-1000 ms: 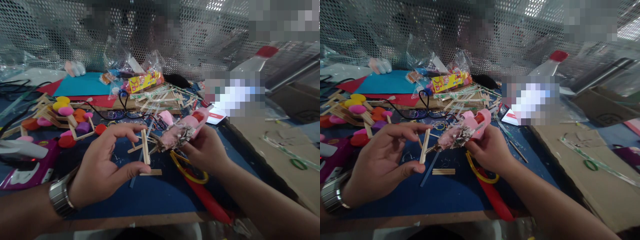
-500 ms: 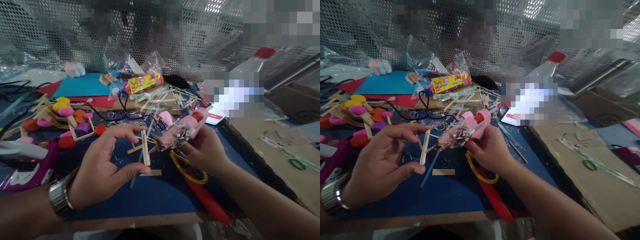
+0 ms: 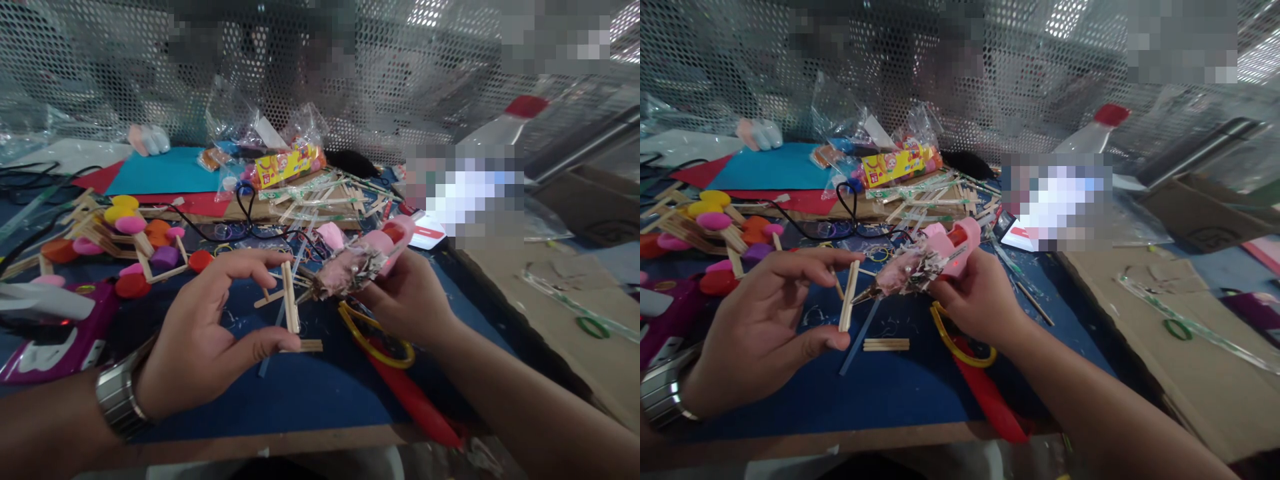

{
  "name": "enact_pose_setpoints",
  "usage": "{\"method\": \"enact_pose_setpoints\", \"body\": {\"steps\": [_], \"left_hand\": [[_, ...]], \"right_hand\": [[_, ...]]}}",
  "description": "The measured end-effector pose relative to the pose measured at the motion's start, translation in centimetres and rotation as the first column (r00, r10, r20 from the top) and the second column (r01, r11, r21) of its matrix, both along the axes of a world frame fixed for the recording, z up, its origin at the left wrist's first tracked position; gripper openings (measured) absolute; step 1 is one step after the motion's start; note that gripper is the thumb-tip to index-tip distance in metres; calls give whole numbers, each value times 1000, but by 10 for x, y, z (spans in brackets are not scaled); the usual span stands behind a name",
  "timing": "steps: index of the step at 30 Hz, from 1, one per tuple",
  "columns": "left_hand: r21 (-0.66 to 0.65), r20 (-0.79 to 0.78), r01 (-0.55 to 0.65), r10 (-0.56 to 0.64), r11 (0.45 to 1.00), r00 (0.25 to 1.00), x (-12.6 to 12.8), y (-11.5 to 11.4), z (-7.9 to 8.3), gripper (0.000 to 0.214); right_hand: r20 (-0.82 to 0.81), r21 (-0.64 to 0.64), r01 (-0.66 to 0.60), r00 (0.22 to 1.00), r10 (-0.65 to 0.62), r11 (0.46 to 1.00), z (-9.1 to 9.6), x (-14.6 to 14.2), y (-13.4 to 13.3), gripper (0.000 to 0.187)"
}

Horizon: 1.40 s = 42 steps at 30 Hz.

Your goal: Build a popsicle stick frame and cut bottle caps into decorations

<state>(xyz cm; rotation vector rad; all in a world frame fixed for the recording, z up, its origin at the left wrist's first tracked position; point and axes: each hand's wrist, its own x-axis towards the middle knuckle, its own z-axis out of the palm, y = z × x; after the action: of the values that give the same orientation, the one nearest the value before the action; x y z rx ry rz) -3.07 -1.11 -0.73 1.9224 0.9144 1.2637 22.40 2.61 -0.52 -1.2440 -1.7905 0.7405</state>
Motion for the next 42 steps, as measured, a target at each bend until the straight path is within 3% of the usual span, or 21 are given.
{"method": "enact_pose_setpoints", "body": {"steps": [42], "left_hand": [[3, -23, -11, 11, 1000, 1000, 0, -1, 1, 41]], "right_hand": [[94, 45, 57, 994, -61, 997, 3, 1, 3, 13]]}}
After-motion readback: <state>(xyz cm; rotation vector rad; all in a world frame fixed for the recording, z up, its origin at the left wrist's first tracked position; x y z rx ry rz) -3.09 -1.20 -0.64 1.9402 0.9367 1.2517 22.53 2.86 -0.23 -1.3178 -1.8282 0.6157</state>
